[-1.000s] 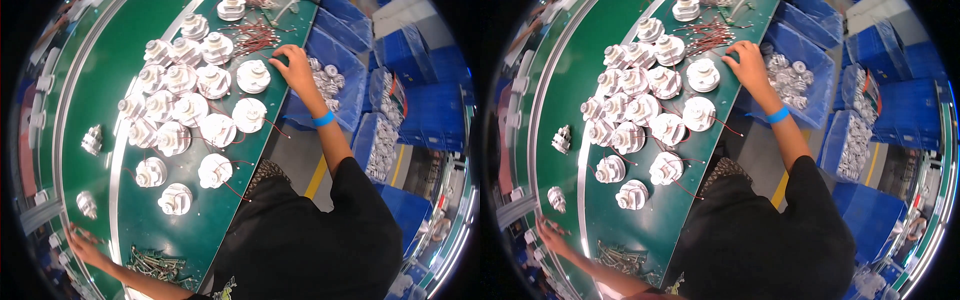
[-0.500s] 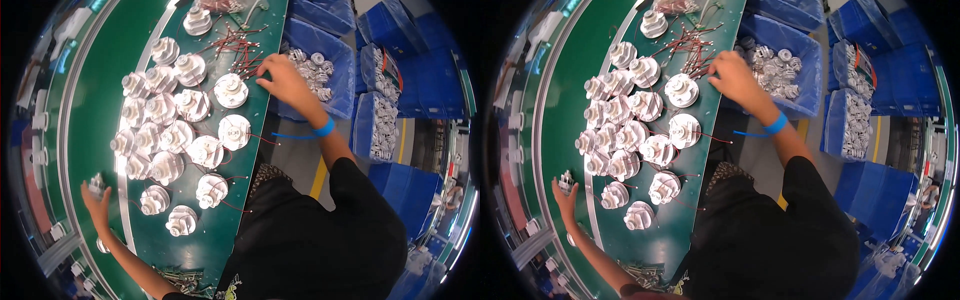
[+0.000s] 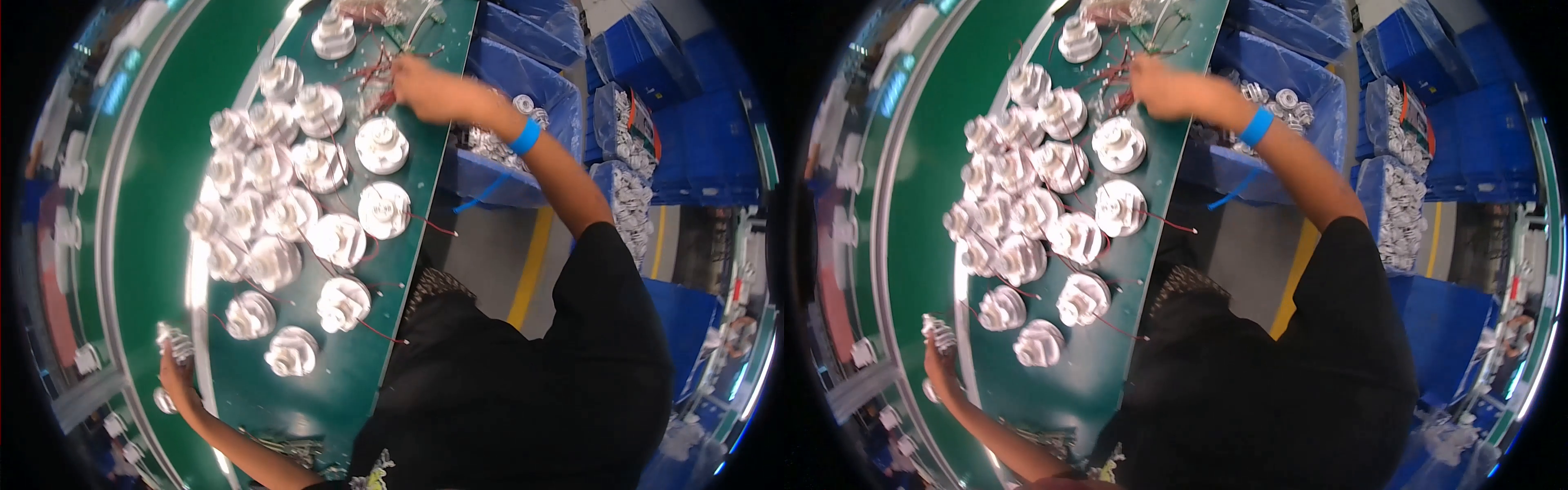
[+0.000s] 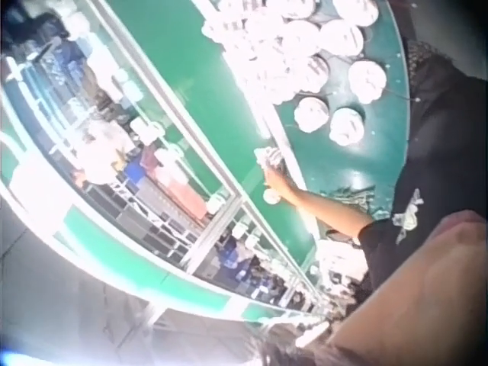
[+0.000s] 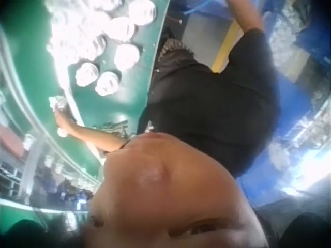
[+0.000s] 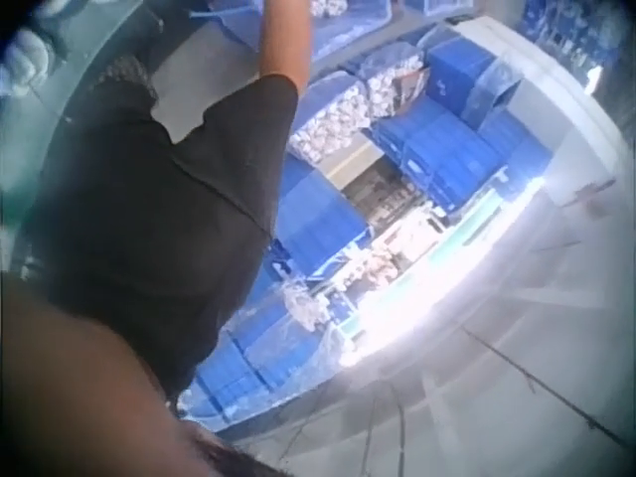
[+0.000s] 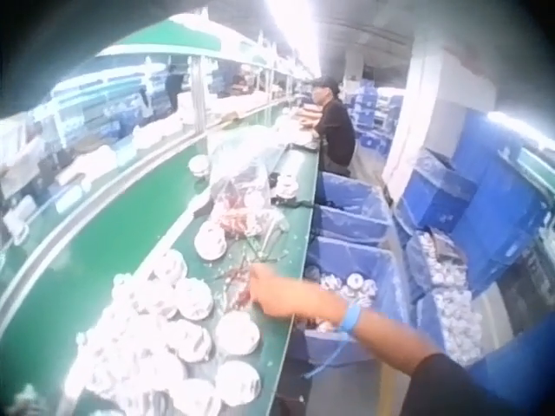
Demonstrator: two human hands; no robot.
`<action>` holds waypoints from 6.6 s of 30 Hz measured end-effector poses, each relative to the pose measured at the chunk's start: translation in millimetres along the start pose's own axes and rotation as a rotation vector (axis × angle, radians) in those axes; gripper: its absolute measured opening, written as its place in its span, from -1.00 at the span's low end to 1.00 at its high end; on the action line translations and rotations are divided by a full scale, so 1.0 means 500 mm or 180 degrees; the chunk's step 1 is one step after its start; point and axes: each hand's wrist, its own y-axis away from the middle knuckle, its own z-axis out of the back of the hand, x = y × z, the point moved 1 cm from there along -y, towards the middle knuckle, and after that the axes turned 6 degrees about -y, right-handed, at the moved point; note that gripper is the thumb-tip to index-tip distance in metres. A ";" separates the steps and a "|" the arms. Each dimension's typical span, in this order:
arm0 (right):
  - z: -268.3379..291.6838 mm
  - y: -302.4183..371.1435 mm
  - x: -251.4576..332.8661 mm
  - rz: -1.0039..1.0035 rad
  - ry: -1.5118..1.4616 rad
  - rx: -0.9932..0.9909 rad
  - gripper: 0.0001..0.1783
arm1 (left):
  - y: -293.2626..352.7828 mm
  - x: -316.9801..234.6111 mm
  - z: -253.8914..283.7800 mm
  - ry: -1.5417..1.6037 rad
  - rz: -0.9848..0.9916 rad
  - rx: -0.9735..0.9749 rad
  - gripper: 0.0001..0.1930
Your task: The person assembles electronic components by hand, connecting wires to circuit boards and fitting the circuit boards into plastic housings.
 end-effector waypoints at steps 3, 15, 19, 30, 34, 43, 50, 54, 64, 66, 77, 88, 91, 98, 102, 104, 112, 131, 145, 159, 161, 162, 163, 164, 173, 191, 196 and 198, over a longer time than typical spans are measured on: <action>0.147 -0.012 -0.038 -0.0562 -0.0781 0.0179 -0.81 | 0.157 0.001 -0.025 0.1504 0.0030 -0.0171 -0.42; 0.122 0.109 0.171 -0.0636 -0.5263 0.0214 -0.25 | 0.473 0.141 -0.301 0.0325 -0.0747 -0.1560 -0.13; 0.103 0.121 0.450 -0.0659 -0.6052 0.0995 -0.29 | 0.511 0.128 -0.329 0.0006 -0.0699 -0.1639 -0.02; -0.066 0.087 0.789 -0.0056 -0.5168 0.1747 -0.78 | 0.554 0.139 -0.333 -0.0619 -0.0583 -0.1608 -0.06; -0.064 0.078 0.793 -0.0372 -0.5231 0.1935 -0.83 | 0.568 0.171 -0.332 -0.0250 -0.0492 -0.1698 -0.05; -0.072 0.063 0.783 0.0078 -0.4390 0.1533 -0.88 | 0.573 0.168 -0.332 -0.0453 -0.0369 -0.1710 -0.09; -0.087 0.060 0.794 -0.0210 -0.4808 0.1821 -0.89 | 0.567 0.169 -0.330 -0.0319 -0.0376 -0.1712 -0.10; -0.092 0.060 0.803 -0.0441 -0.4932 0.1953 -0.87 | 0.564 0.176 -0.330 -0.0217 -0.0377 -0.1677 -0.10; -0.101 0.057 0.805 -0.0926 -0.5609 0.2415 -0.84 | 0.567 0.170 -0.334 -0.0223 -0.0385 -0.1718 -0.14; -0.096 0.061 0.810 -0.0992 -0.5595 0.2388 -0.84 | 0.569 0.171 -0.333 -0.0435 -0.0442 -0.1711 -0.16; -0.098 0.067 0.822 -0.1341 -0.6049 0.2314 -0.78 | 0.568 0.176 -0.338 -0.0195 -0.0339 -0.1795 -0.19; -0.089 0.089 0.844 -0.0804 -0.5234 0.1327 -0.92 | 0.564 0.160 -0.343 -0.0108 -0.0373 -0.1812 -0.19; -0.092 0.089 0.833 -0.1033 -0.5276 0.1520 -0.94 | 0.559 0.151 -0.345 0.0111 -0.0168 -0.1640 -0.02; -0.028 0.085 0.794 0.0587 -0.2932 0.0277 -0.80 | 0.608 0.086 -0.033 -0.0461 0.0124 -0.0972 -0.75; -0.001 0.042 0.844 0.1005 -0.2354 -0.0323 -0.74 | 0.387 0.126 0.097 -0.2852 -0.1297 -0.1041 -0.73; 0.015 0.021 0.878 0.1411 -0.1762 0.0054 -0.72 | 0.338 0.171 0.147 -0.3029 -0.0820 -0.0298 -0.70; -0.039 -0.023 0.878 0.1294 -0.3355 0.0440 -0.84 | 0.323 0.130 0.177 -0.1989 0.0299 0.1435 -0.71; 0.000 -0.026 0.861 0.0650 -0.5760 -0.0159 -0.68 | 0.555 0.068 0.122 -0.0405 -0.1242 -0.2880 -0.70; 0.031 0.060 0.899 0.2572 -0.4322 -0.1313 -0.66 | 0.572 0.193 0.067 0.1125 -0.0734 -0.2996 -0.74; -0.103 0.023 1.073 0.1952 -0.3662 -0.0090 -0.89 | 0.578 0.195 0.072 0.1023 -0.0642 -0.2798 -0.68; -0.083 0.013 1.063 0.2123 -0.3717 -0.0352 -0.88 | 0.582 0.196 0.070 0.1005 -0.0574 -0.2794 -0.70; -0.079 0.007 1.059 0.2234 -0.3733 -0.0565 -0.87 | 0.579 0.197 0.066 0.1022 -0.0463 -0.2670 -0.71; -0.076 0.004 1.057 0.2345 -0.3750 -0.0778 -0.86 | 0.577 0.196 0.062 0.1038 -0.0354 -0.2548 -0.72; -0.078 0.006 1.058 0.2370 -0.3740 -0.0766 -0.86 | 0.575 0.190 0.059 0.1197 -0.0329 -0.2408 -0.72; -0.050 0.018 1.079 0.1837 -0.3330 -0.0254 -0.78 | 0.573 0.108 0.003 0.0788 -0.0677 -0.2180 -0.73; -0.052 0.024 1.064 0.1554 -0.4761 0.0284 -0.69 | 0.573 0.144 0.014 0.1124 -0.0655 -0.2700 -0.64; -0.075 0.027 1.048 0.1916 -0.4678 -0.0103 -0.72 | 0.588 0.139 0.019 0.1819 -0.1153 -0.2380 -0.51; -0.077 0.029 1.028 0.2192 -0.4734 -0.0170 -0.81 | 0.597 0.150 0.017 0.1937 -0.1041 -0.2282 -0.52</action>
